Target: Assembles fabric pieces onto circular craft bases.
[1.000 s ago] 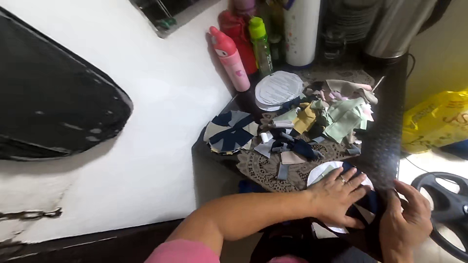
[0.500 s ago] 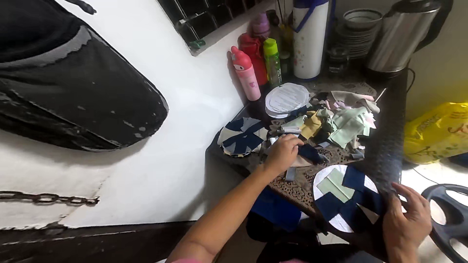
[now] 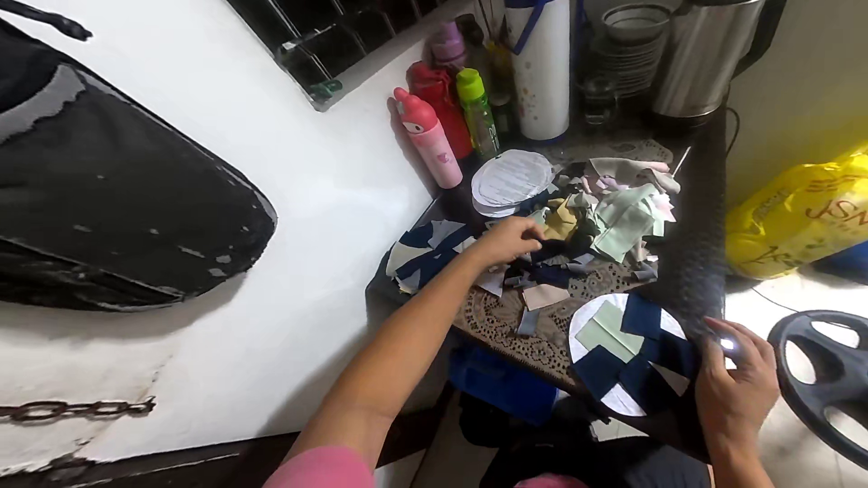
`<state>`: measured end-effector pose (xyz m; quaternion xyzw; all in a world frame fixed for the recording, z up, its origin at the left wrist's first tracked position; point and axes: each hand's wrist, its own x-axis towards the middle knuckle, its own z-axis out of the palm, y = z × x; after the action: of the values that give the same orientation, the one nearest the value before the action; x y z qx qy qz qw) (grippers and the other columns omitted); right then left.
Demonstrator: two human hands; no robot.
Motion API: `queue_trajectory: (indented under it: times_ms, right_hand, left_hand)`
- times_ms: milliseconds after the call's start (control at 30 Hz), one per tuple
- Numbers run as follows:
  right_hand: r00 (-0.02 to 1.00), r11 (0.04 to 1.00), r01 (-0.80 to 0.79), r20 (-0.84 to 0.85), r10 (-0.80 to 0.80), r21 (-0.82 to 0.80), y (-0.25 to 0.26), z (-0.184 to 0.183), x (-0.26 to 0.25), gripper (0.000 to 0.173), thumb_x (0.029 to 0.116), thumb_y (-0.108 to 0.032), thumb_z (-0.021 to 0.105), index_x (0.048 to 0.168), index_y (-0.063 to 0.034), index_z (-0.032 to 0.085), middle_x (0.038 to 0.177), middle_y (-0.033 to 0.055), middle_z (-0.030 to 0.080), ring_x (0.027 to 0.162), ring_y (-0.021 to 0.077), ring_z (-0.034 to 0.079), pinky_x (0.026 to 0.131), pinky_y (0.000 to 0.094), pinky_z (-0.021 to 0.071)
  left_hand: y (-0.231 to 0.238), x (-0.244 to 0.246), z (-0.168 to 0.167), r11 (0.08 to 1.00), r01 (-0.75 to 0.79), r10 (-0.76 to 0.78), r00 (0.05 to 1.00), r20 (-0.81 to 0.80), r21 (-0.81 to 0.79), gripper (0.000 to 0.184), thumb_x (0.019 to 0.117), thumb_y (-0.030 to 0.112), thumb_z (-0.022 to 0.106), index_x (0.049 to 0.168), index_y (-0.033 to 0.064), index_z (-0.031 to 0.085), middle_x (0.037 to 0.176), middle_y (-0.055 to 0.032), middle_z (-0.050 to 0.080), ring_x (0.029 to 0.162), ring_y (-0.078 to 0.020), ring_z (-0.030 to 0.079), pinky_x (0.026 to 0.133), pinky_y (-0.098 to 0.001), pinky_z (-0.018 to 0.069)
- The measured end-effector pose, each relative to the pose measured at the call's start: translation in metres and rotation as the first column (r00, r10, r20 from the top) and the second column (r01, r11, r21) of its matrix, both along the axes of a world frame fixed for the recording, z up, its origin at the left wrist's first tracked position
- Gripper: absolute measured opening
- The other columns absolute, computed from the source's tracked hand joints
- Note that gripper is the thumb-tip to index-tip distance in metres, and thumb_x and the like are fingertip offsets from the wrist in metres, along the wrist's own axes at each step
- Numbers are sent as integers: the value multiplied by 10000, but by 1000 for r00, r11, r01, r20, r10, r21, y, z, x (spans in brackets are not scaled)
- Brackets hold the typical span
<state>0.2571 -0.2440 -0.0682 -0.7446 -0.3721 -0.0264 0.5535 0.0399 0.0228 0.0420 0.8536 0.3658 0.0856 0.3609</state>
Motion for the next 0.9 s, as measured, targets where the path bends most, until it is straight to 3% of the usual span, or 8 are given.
queue_trajectory:
  times_ms: [100, 200, 300, 367, 500, 667, 833, 900]
  right_hand:
    - [1000, 1000, -10, 17, 10, 3, 1, -2, 2, 269, 957, -57, 535, 1106, 63, 725, 1200, 289, 637, 1110, 273, 627, 915, 309, 512]
    - [999, 1000, -10, 30, 10, 6, 1, -3, 3, 269, 961, -55, 529, 1097, 70, 724, 1195, 293, 636, 1120, 286, 621, 925, 313, 508]
    - [1000, 1000, 1, 25, -1, -7, 0, -2, 2, 266, 963, -59, 534, 1097, 62, 729, 1191, 290, 640, 1118, 276, 624, 917, 298, 512]
    - [1000, 1000, 3, 24, -3, -13, 0, -2, 2, 268, 961, -60, 534, 1103, 56, 730, 1192, 284, 639, 1116, 266, 625, 910, 288, 516]
    - [999, 1000, -4, 33, 4, -12, 1, -3, 1, 274, 966, -68, 523, 1102, 55, 728, 1186, 280, 638, 1083, 251, 628, 877, 282, 519]
    - [999, 1000, -1, 34, 2, -23, 1, -2, 1, 268, 972, -75, 526, 1091, 51, 730, 1183, 264, 645, 1090, 226, 625, 874, 257, 514]
    - [1000, 1000, 0, 20, 1, -30, 0, 0, 0, 259, 969, -72, 541, 1098, 54, 726, 1198, 274, 634, 1093, 227, 620, 879, 263, 513]
    - [1000, 999, -2, 12, 2, -40, 0, 1, 0, 264, 971, -76, 537, 1105, 54, 723, 1212, 275, 625, 1080, 224, 618, 870, 271, 510]
  left_hand:
    - [10, -3, 7, 988, -100, 120, 976, 179, -122, 146, 979, 30, 643, 1102, -44, 663, 994, -125, 682, 851, -137, 645, 814, -328, 552]
    - [5, 6, 6, 982, -79, 122, 960, 251, -172, 169, 973, 19, 647, 1126, -51, 653, 1007, -120, 682, 852, -114, 650, 809, -293, 557]
    - [-6, 10, 1, 999, 10, -6, 994, 111, -36, 222, 999, 34, 617, 1208, -22, 670, 1149, -159, 700, 1016, -206, 684, 929, -393, 553]
    - [-14, 10, -6, 992, 65, -58, 996, -72, 104, 185, 994, 50, 615, 1142, 6, 718, 1107, -151, 726, 1010, -253, 699, 929, -475, 552]
    - [-27, 5, -25, 934, 282, -187, 908, -375, 219, 268, 979, 64, 583, 1216, 11, 697, 1205, -194, 676, 1200, -352, 617, 1038, -542, 470]
    - [-27, -8, -35, 944, 188, -112, 955, -274, 270, 301, 1004, 58, 488, 1200, -15, 705, 1190, -207, 701, 1191, -352, 643, 1037, -526, 476]
    - [-14, -14, -10, 980, 197, -184, 948, -258, 23, 279, 991, 91, 586, 1223, 29, 727, 1255, -179, 687, 1220, -294, 622, 1073, -494, 449]
    - [-1, -10, -1, 997, 26, -10, 979, -205, 73, 244, 1011, 88, 588, 1194, 9, 729, 1184, -185, 708, 1129, -300, 661, 1017, -504, 491]
